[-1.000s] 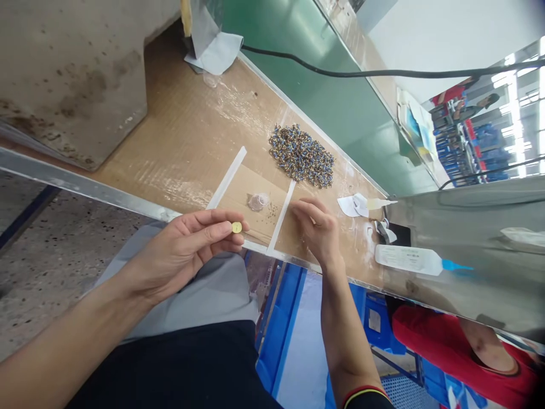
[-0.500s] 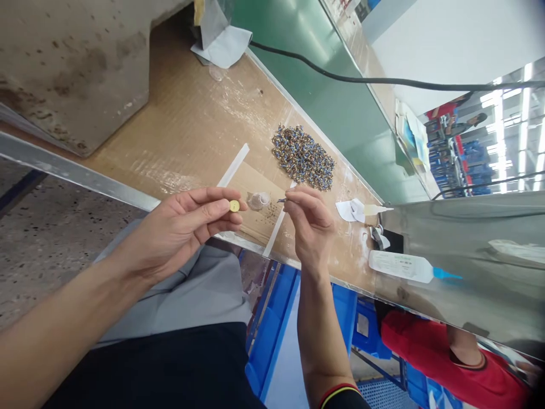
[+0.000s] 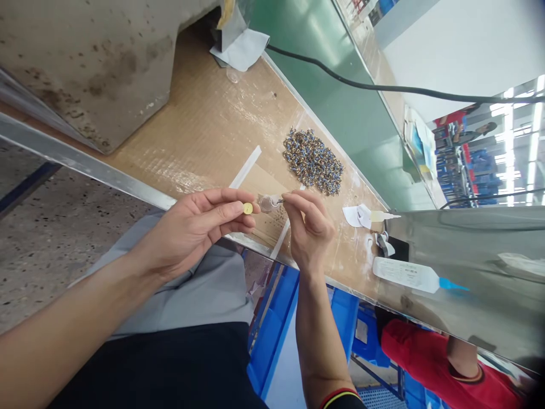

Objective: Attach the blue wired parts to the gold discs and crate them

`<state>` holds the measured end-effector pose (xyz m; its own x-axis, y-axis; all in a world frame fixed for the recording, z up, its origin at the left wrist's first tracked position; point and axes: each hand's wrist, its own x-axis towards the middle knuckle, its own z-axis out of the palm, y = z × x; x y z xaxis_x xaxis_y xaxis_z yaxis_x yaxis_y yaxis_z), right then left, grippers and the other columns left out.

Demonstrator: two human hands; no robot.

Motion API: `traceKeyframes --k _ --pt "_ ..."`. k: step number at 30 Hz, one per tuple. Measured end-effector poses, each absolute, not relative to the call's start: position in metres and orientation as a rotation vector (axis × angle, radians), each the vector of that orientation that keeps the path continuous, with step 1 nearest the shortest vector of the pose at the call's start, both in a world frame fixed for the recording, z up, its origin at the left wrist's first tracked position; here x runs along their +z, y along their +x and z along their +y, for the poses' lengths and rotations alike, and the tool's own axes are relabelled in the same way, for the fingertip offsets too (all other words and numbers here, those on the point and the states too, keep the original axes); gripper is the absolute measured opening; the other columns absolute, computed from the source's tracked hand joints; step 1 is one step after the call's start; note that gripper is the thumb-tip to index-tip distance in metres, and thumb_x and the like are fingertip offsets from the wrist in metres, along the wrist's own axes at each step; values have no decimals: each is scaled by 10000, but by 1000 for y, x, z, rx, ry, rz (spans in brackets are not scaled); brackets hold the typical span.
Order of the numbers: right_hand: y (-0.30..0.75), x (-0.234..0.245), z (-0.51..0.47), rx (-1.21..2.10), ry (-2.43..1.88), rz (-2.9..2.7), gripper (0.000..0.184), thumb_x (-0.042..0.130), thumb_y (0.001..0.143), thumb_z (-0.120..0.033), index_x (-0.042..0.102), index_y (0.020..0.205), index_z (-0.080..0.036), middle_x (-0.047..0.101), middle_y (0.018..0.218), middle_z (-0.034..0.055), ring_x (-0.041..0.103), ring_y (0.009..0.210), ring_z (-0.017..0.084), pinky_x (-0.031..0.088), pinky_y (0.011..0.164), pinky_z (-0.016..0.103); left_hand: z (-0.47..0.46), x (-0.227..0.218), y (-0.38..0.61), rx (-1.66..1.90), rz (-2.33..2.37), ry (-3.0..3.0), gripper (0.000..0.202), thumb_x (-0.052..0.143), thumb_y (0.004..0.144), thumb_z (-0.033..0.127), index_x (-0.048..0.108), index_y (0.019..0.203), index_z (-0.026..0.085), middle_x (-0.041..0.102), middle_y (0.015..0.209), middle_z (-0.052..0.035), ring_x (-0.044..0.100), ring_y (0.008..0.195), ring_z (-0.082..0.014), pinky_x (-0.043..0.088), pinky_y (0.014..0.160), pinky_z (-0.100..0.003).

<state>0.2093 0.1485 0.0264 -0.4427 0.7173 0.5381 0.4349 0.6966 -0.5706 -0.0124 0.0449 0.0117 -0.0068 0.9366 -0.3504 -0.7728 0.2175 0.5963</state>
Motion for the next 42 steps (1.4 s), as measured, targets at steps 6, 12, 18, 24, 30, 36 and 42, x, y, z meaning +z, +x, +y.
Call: traceKeyframes --k 6,12,18,24,30,36,42 --pt "209 26 149 427 -902 -2110 169 765 1194 -265 918 1215 -334 876 1186 36 855 1109 228 739 1020 438 44 14 -13 1370 788 258 201 1083 927 339 1004 1076 232 935 1078 -59 847 886 -152 729 887 -210" --pt "208 27 147 472 -915 -2107 196 762 1194 -248 922 1223 -356 871 1195 41 846 1111 243 731 1032 461 44 15 -13 1375 790 246 192 1072 928 317 1004 1079 219 935 1085 -77 847 877 -167 734 880 -223" --pt "208 27 147 500 -900 -2105 227 765 1187 -214 922 1252 -366 872 1213 31 841 1129 231 717 1043 437 42 13 -14 1375 766 248 170 1044 968 299 1003 1108 211 930 1075 -66 851 885 -159 733 901 -212" --pt "208 26 148 467 -897 -2100 210 777 1177 -204 917 1235 -350 876 1199 30 849 1110 228 728 1017 427 43 15 -13 1376 764 248 156 1044 969 304 1003 1089 212 931 1070 -66 847 880 -155 724 889 -208" --pt "207 26 148 467 -947 -2087 166 779 1181 -261 919 1215 -342 875 1187 38 848 1102 237 734 1004 439 43 15 -13 1377 767 242 183 1047 960 305 1000 1103 202 927 1072 -72 849 879 -165 728 885 -221" --pt "209 27 148 490 -980 -2035 164 786 1170 -269 922 1214 -350 869 1203 35 841 1116 242 719 1018 448 42 13 -14 1371 779 250 146 1025 980 301 1000 1094 213 927 1076 -73 849 889 -169 727 897 -230" --pt "208 26 148 378 -943 -1993 223 799 1147 -168 914 1212 -348 874 1172 12 844 1113 224 703 1033 424 43 12 -14 1368 781 267 174 1038 970 320 998 1102 214 926 1091 -71 847 899 -164 724 901 -225"
